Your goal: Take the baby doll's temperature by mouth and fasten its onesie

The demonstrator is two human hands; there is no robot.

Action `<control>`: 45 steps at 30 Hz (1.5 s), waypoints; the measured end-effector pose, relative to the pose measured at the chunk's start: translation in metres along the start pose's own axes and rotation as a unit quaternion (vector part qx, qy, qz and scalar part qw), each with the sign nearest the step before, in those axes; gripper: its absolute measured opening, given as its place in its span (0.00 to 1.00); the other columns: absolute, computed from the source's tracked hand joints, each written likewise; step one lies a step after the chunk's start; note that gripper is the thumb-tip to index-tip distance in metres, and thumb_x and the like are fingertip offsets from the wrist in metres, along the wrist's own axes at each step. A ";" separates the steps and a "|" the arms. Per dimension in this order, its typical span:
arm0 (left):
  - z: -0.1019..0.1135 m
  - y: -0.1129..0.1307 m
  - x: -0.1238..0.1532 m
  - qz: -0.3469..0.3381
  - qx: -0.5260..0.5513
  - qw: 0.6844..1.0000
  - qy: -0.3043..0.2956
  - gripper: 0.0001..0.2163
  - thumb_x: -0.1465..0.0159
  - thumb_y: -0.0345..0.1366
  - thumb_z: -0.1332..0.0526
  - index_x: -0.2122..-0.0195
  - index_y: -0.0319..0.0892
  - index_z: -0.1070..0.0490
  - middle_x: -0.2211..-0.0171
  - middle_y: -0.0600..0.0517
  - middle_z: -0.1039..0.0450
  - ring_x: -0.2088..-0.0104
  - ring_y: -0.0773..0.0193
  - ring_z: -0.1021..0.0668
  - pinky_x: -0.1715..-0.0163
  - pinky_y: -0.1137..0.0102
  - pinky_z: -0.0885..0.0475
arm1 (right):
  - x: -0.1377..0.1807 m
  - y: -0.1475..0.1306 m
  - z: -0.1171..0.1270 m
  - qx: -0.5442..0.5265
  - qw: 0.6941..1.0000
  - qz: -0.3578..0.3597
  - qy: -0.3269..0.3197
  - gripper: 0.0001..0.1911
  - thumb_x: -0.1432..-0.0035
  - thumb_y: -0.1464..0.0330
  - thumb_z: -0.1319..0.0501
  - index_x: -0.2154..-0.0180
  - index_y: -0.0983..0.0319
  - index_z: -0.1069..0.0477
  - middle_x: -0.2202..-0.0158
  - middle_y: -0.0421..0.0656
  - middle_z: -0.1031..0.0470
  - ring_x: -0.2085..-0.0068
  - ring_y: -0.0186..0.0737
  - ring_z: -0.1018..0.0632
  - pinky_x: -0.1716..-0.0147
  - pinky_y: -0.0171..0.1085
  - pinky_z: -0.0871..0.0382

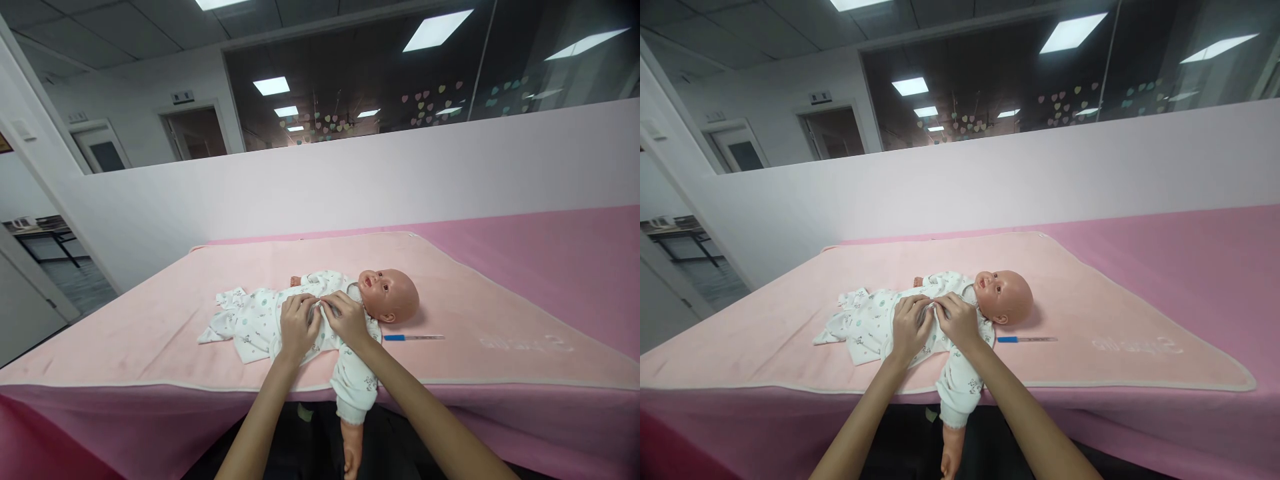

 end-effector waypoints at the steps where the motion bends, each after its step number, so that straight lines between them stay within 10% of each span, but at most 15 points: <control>1: 0.000 0.000 0.000 0.004 0.006 1.000 0.000 0.08 0.39 0.33 0.46 0.63 0.43 0.29 0.63 0.50 0.28 0.60 0.60 0.30 0.57 0.64 0.37 | 0.000 0.000 0.000 -0.002 1.000 -0.001 -0.001 0.09 0.42 0.71 0.46 0.67 0.59 0.27 0.72 0.40 0.26 0.69 0.33 0.25 0.70 0.31 0.34; 19: 0.000 -0.017 -0.003 0.128 0.258 0.955 -0.075 0.10 0.40 0.41 0.44 0.64 0.44 0.27 0.62 0.50 0.26 0.59 0.62 0.26 0.56 0.66 0.32 | 0.001 0.001 -0.001 -0.021 1.000 0.010 -0.015 0.09 0.42 0.71 0.46 0.65 0.59 0.27 0.70 0.40 0.25 0.69 0.33 0.25 0.69 0.31 0.34; 45: 0.002 -0.002 0.003 0.073 0.047 0.996 -0.026 0.08 0.38 0.37 0.48 0.64 0.45 0.30 0.63 0.51 0.28 0.61 0.62 0.28 0.59 0.65 0.34 | 0.000 0.001 -0.003 -0.007 0.999 -0.037 -0.027 0.08 0.45 0.72 0.46 0.68 0.60 0.28 0.69 0.40 0.27 0.68 0.34 0.26 0.68 0.31 0.35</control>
Point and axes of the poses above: each hand's wrist, its own x-axis away from the middle knuckle, its own z-axis out of the back of the hand, y = z × x, the point moved 3 cm from there along -x, towards the middle knuckle
